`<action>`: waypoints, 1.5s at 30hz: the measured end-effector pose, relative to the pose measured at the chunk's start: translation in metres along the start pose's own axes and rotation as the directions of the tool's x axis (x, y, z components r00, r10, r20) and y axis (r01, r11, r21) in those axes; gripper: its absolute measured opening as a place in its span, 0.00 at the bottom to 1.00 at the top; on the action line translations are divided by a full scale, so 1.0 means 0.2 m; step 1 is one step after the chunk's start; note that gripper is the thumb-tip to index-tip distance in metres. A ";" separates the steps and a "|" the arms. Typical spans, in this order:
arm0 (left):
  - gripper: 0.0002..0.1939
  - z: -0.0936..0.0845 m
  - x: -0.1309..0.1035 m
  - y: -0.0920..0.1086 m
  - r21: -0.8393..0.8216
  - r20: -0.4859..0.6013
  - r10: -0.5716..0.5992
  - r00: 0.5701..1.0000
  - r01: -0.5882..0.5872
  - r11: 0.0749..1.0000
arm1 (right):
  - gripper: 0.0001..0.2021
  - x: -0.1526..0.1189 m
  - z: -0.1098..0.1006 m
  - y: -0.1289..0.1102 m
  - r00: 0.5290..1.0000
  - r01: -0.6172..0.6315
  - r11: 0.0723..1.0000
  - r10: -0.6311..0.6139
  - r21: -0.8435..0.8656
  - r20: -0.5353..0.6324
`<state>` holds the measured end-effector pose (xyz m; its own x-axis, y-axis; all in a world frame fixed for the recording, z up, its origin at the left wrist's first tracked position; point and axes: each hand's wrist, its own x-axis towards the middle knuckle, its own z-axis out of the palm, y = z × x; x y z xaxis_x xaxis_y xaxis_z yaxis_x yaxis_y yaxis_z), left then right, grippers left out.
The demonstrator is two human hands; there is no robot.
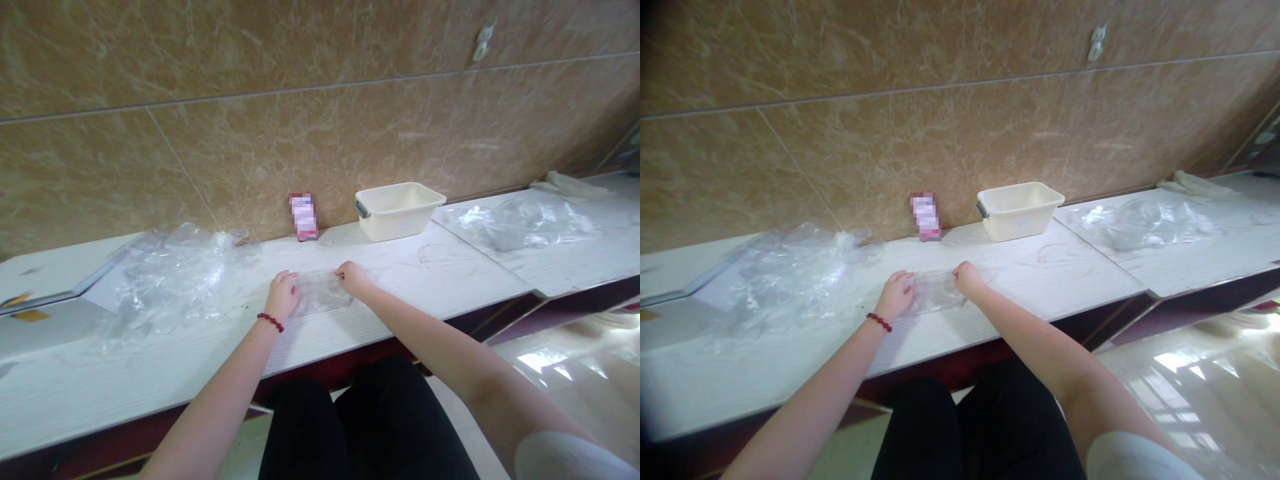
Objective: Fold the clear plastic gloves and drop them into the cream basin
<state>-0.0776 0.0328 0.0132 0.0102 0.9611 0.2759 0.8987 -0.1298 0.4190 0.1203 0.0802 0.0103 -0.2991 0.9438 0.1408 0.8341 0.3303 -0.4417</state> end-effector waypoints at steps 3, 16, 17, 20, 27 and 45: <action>0.19 0.01 -0.03 0.07 0.193 0.065 0.211 0.975 -0.219 0.956 | 0.13 0.00 0.00 0.00 1.000 0.011 1.000 -0.011 -0.010 0.005; 0.27 0.11 -0.11 0.16 0.270 0.312 0.225 0.923 -0.314 0.910 | 0.12 -0.08 -0.09 0.01 0.974 -0.209 0.946 0.223 0.248 -0.028; 0.27 0.11 -0.11 0.16 0.268 0.312 0.226 0.923 -0.313 0.911 | 0.12 -0.11 -0.11 0.01 0.961 -0.270 0.904 0.273 0.332 0.037; 0.28 0.11 -0.11 0.16 0.264 0.313 0.226 0.922 -0.313 0.912 | 0.11 -0.21 -0.13 0.01 0.919 -0.387 0.769 0.280 0.508 0.276; 0.31 0.11 -0.11 0.17 0.268 0.315 0.229 0.921 -0.318 0.909 | 0.13 -0.32 -0.10 -0.04 0.921 -0.356 0.756 0.185 0.550 0.342; 0.33 0.10 -0.11 0.17 0.225 0.305 0.236 0.923 -0.310 0.924 | 0.19 -0.15 0.02 -0.19 0.995 0.098 0.987 -0.093 -0.124 0.045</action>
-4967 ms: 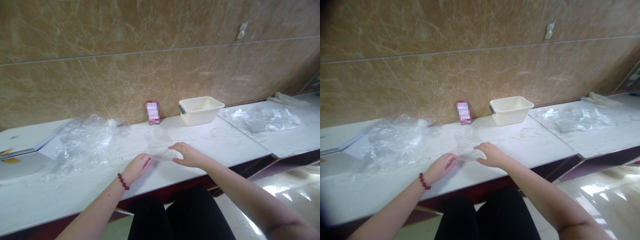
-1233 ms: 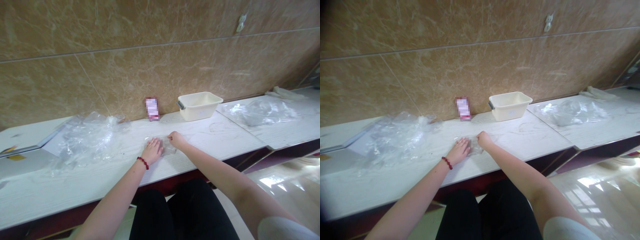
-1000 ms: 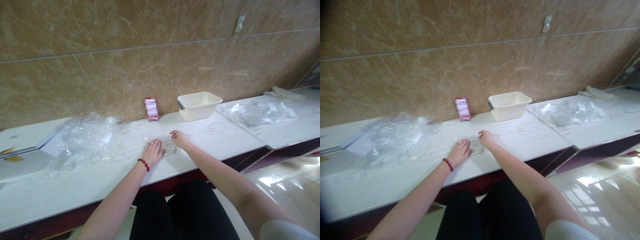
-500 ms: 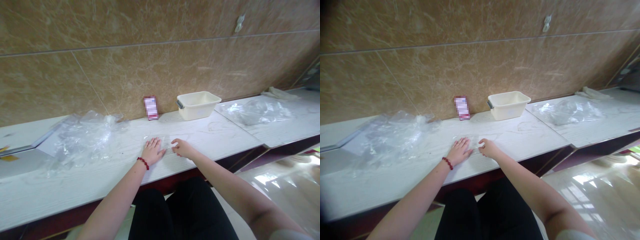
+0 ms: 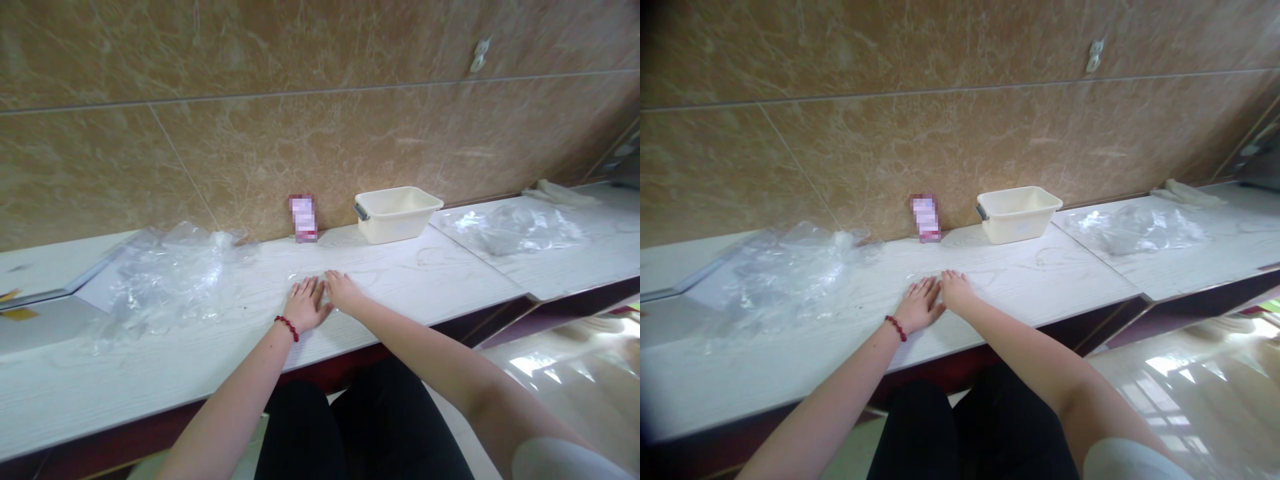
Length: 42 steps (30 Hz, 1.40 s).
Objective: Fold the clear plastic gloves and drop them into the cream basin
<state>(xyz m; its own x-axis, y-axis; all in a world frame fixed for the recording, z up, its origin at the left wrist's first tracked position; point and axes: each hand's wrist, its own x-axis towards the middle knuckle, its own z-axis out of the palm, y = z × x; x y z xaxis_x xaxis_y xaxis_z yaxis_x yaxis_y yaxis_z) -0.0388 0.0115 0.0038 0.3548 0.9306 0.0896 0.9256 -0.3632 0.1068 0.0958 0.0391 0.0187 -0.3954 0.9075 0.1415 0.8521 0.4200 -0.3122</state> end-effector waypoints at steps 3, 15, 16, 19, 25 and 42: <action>0.33 0.01 0.01 -0.01 0.017 0.006 0.004 1.000 -0.004 1.000 | 0.22 0.01 0.07 0.02 1.000 -0.022 0.996 0.023 -0.086 0.015; 0.34 0.01 -0.04 -0.15 0.042 0.005 -0.149 0.989 0.149 0.988 | 0.29 -0.02 0.07 0.10 0.996 -0.082 0.983 0.088 -0.166 0.028; 0.34 0.01 -0.04 -0.16 0.037 0.004 -0.149 0.989 0.149 0.988 | 0.29 -0.03 0.06 0.11 0.995 -0.090 0.982 0.095 -0.168 0.022; 0.35 0.00 -0.04 -0.18 0.010 -0.003 -0.141 0.990 0.141 0.990 | 0.28 -0.06 0.02 0.14 0.994 -0.114 0.979 0.112 -0.171 -0.019; 0.32 -0.03 -0.03 -0.20 -0.027 -0.006 -0.117 0.993 0.117 0.993 | 0.16 -0.21 -0.17 0.21 0.971 0.238 0.964 -0.240 -0.121 -0.005; 0.39 -0.09 -0.04 -0.04 -0.129 0.074 0.114 0.991 -0.104 0.986 | 0.07 -0.20 -0.27 0.16 0.762 0.629 0.698 -0.641 -0.341 0.093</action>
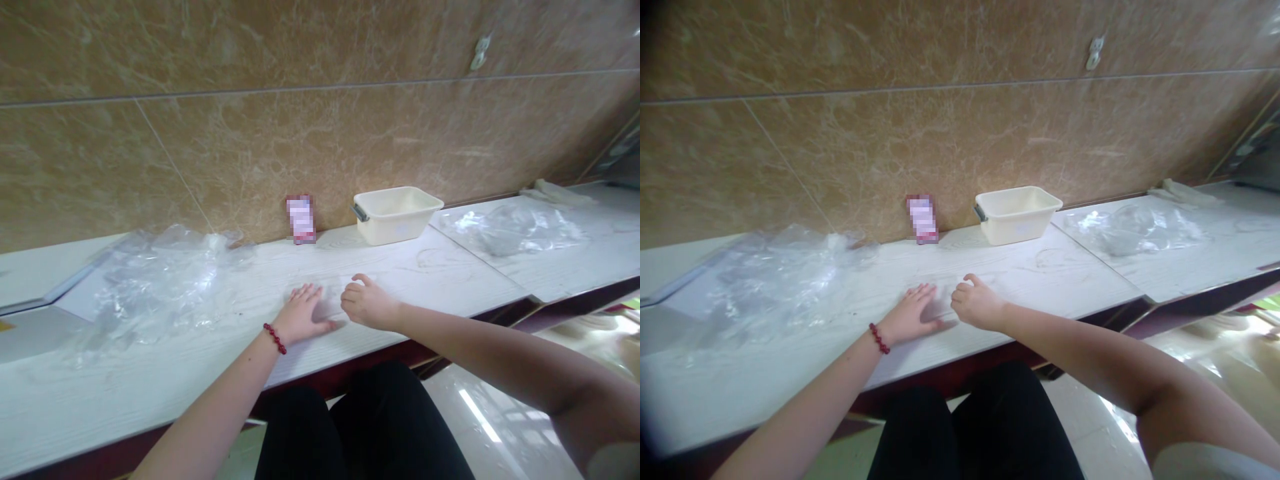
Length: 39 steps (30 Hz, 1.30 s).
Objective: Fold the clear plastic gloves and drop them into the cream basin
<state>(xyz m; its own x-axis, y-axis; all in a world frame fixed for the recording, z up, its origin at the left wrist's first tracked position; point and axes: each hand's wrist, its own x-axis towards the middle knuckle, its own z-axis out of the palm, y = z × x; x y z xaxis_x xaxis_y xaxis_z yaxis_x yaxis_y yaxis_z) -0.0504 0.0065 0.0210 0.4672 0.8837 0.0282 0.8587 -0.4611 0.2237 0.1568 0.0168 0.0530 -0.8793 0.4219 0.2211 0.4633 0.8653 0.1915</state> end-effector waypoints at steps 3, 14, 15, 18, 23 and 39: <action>0.28 -0.02 0.01 0.07 -0.153 -0.027 0.031 0.999 -0.034 0.988 | 0.07 0.03 -0.05 0.04 0.991 -0.068 0.990 0.081 0.123 -0.105; 0.13 -0.38 0.07 -0.07 -0.965 0.224 -0.143 0.964 0.199 -0.172 | 0.31 0.27 -0.01 0.38 0.878 -0.229 -0.442 0.290 0.868 0.380; 0.12 -0.38 0.08 -0.10 -0.955 0.229 -0.171 0.958 0.187 -0.229 | 0.34 0.30 0.01 0.40 0.884 -0.277 -0.536 0.183 0.798 0.430; 0.12 -0.31 0.11 -0.18 -0.918 0.267 -0.229 0.936 0.174 -0.357 | 0.40 0.35 0.08 0.41 0.878 -0.370 -0.661 -0.020 0.653 0.478; 0.13 -0.19 0.13 -0.25 -0.870 0.295 -0.269 0.917 0.142 -0.473 | 0.28 0.37 0.22 0.35 0.870 -0.396 -0.662 -0.048 0.636 0.491; 0.21 -0.08 0.17 -0.33 -0.932 0.234 -0.225 0.946 0.152 -0.330 | 0.06 0.41 0.33 0.27 0.813 -0.256 -0.531 0.333 0.808 0.477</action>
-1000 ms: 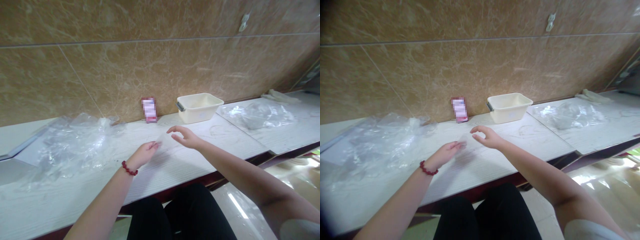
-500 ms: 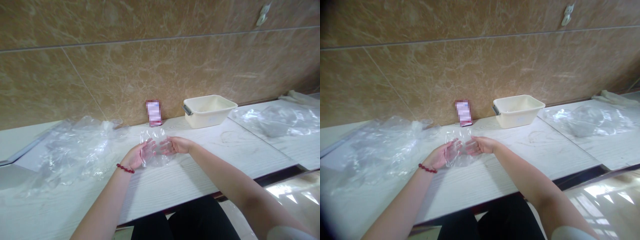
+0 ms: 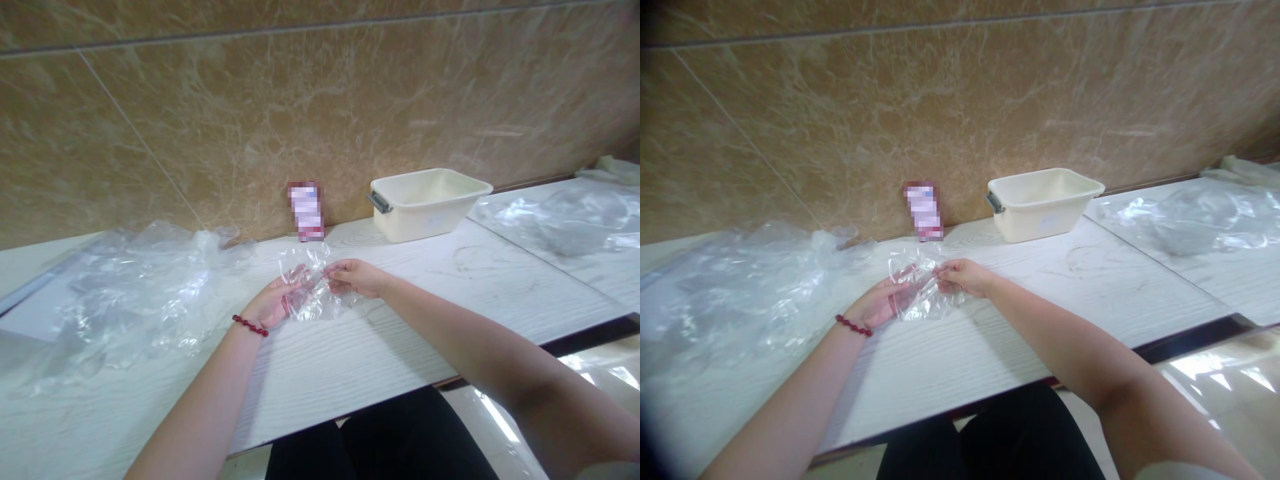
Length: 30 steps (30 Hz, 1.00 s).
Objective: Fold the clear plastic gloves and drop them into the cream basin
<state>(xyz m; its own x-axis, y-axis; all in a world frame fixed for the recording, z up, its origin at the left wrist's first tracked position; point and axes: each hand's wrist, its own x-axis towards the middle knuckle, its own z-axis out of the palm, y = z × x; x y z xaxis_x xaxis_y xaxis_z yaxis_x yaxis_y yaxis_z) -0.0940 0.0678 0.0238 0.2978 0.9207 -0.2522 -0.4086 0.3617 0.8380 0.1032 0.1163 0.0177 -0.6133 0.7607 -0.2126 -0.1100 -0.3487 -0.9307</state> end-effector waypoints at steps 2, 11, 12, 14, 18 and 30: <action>0.22 0.00 0.01 -0.01 0.036 0.007 0.023 1.000 -0.023 0.999 | 0.06 0.00 -0.01 0.00 1.000 0.012 0.999 -0.013 -0.032 -0.028; 0.13 0.00 0.04 -0.03 0.040 -0.131 0.108 0.985 -0.104 0.994 | 0.04 0.02 -0.05 0.00 0.994 0.066 0.994 -0.073 -0.088 -0.077; 0.12 0.00 0.04 -0.03 0.031 -0.132 0.116 0.985 -0.112 0.993 | 0.03 0.02 -0.04 0.00 0.992 0.084 0.992 -0.092 -0.095 -0.083; 0.09 0.01 0.03 -0.02 0.010 -0.101 0.130 0.986 -0.130 0.991 | 0.03 0.03 -0.04 0.00 0.986 0.134 0.984 -0.144 -0.118 -0.080; 0.09 0.01 0.01 0.00 -0.061 0.044 0.144 0.989 -0.141 0.988 | 0.04 0.03 -0.03 -0.01 0.975 0.169 0.981 -0.181 -0.100 -0.128; 0.11 0.03 0.03 -0.03 0.072 -0.104 0.130 0.986 -0.123 0.990 | 0.02 0.06 -0.04 0.01 0.953 0.248 0.958 -0.268 -0.145 -0.142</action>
<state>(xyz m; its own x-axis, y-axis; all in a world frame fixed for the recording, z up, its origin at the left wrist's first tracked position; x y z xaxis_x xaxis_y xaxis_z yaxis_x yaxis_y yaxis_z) -0.0848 0.0702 0.0202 0.1506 0.9702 -0.1900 -0.3793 0.2342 0.8951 0.1027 0.1290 0.0108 -0.4440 0.8960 0.0044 -0.1439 -0.0665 -0.9874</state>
